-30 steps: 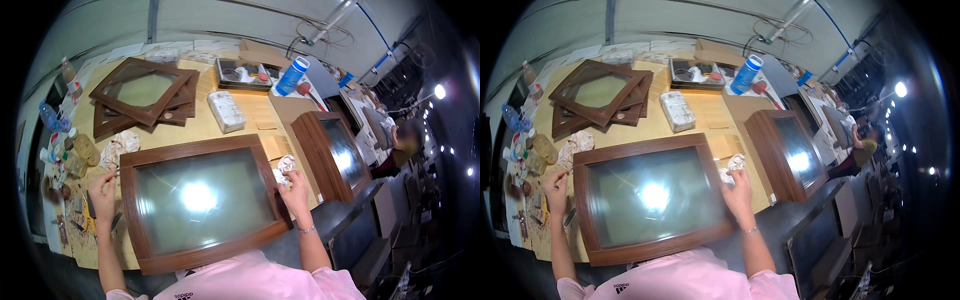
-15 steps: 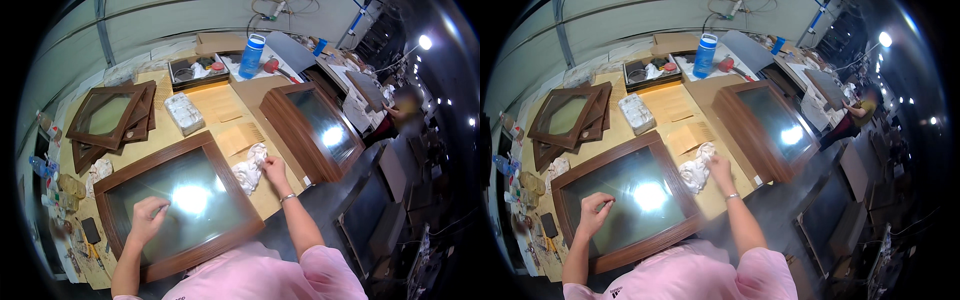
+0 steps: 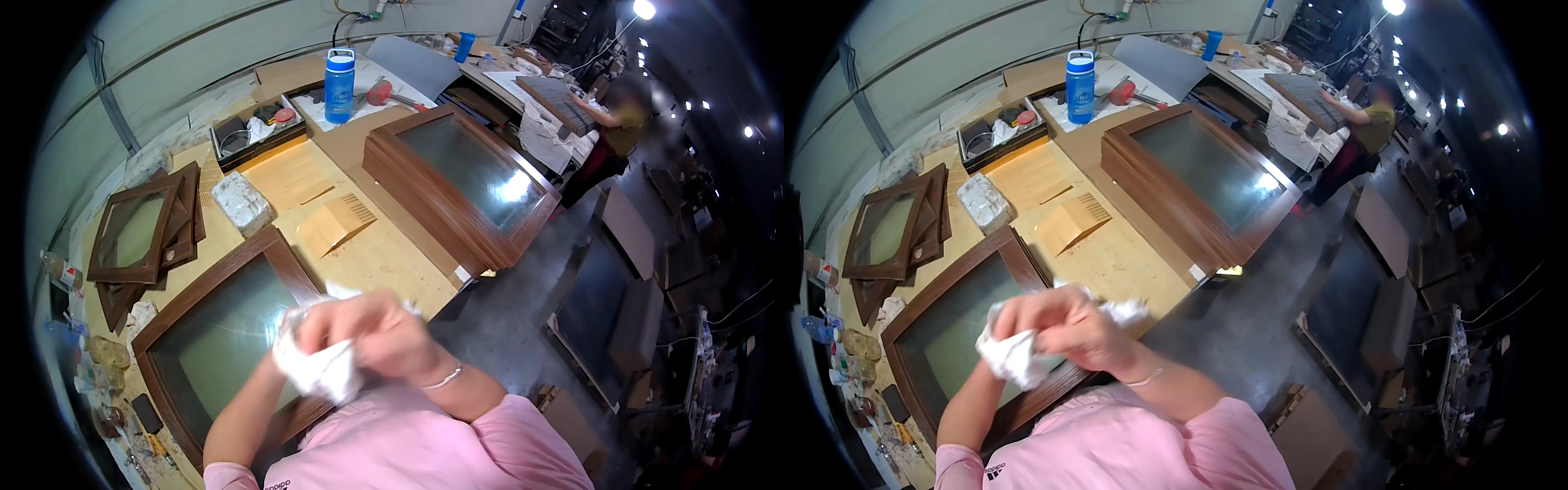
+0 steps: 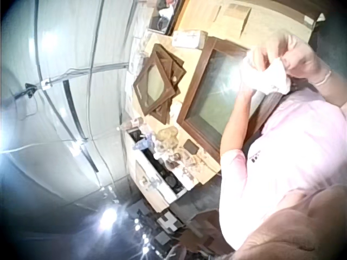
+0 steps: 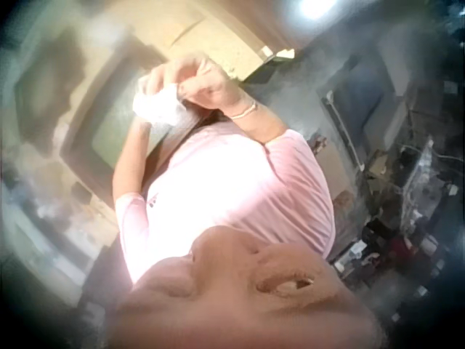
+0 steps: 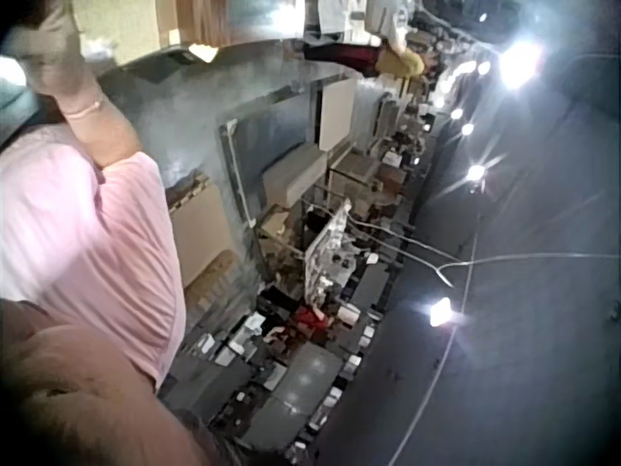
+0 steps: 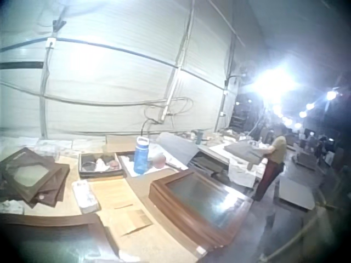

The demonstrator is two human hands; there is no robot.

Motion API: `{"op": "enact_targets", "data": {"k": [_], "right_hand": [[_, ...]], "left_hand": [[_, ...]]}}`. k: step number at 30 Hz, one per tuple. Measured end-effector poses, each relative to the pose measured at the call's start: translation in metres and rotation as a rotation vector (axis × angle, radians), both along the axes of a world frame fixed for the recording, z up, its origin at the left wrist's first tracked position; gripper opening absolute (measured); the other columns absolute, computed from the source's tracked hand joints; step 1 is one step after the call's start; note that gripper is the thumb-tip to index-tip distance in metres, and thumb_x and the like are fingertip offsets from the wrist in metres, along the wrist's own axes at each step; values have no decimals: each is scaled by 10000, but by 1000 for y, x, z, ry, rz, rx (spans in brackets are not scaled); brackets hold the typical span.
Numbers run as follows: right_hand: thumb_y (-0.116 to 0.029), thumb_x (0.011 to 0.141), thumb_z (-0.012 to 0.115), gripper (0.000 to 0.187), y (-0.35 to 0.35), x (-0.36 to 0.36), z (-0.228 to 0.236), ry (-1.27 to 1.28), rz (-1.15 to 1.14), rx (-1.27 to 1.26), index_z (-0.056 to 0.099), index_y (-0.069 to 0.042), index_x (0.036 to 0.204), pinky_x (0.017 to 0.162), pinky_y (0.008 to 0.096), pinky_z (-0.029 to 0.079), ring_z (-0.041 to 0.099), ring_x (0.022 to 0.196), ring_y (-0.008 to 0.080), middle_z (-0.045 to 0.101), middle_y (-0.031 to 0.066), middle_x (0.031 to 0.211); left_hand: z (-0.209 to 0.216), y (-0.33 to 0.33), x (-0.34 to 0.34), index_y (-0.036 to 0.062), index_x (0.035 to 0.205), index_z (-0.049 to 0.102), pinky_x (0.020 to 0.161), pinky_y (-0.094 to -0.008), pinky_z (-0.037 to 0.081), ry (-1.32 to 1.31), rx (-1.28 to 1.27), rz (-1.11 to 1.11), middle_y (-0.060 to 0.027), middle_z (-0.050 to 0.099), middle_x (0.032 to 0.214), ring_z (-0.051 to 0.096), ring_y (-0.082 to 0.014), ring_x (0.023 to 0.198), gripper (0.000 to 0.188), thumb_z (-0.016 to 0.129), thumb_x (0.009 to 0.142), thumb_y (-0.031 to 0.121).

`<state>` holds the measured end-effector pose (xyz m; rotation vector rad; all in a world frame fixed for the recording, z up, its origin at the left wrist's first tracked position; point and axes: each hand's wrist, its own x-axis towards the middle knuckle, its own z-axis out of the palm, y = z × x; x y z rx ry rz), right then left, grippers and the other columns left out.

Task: The person is wiping and polishing wooden cabinet door frames with a cloth and a sanding block, applying a liquid from a bottle onto the wood and glass surfaces, and rubbing them repeatedly.

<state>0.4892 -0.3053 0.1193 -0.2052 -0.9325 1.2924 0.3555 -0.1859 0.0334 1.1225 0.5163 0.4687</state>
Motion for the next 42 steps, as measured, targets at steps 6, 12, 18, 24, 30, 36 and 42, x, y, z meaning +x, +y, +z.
{"op": "enact_targets", "data": {"k": [6,12,18,24,30,36,42], "right_hand": [[-198,859,655,361,-39,42,-82,-712,-662,-560,603,60,1106,953,379,473,600,1112,254,629,184,1181],[-288,841,652,549,-30,-14,-128,-1540,-450,-953,516,57,1246,843,486,498,631,987,382,647,245,1040],[-309,887,633,400,-39,-32,-156,-1487,-867,-697,574,28,1095,617,516,492,634,717,430,649,244,812],[-273,939,560,415,-37,-18,-150,-1403,-632,-877,542,47,1202,743,524,500,642,820,460,655,280,838],[-240,974,490,331,-44,-21,-156,-1392,-724,-805,564,32,1148,718,531,490,633,798,464,652,275,827],[-236,987,474,291,-43,-25,-163,-1401,-749,-831,572,2,1123,690,521,481,632,775,457,638,267,796],[-247,980,497,282,-47,-23,-163,-1370,-799,-764,578,-15,1118,669,511,477,640,758,439,620,251,743]], "left_hand": [[32,120,-63,-1,1222,558,870,-359,567,-168,319,633,-102,656,1137,665,-192,996,281,499,961,84],[-2,14,-12,85,1318,546,1051,-438,430,251,1003,-3,-147,568,1327,553,-268,1223,598,567,737,-53],[-57,103,6,80,1379,501,1150,-532,260,581,1417,-60,-158,444,1472,377,-321,1385,675,624,721,3],[-47,84,15,-42,1365,419,1088,-532,307,701,1350,-147,-291,419,1404,410,-401,1310,734,692,689,41],[-52,79,-39,-14,1260,548,963,-456,480,445,1412,10,-215,618,1162,581,-384,1111,547,705,737,21],[-46,48,6,89,1273,606,1092,-465,391,366,1706,-70,-134,596,1306,530,-343,1235,499,617,786,-17],[-36,145,-149,113,1146,702,993,-407,483,696,1326,95,-94,686,1169,629,-299,1076,400,582,791,-28]]}}
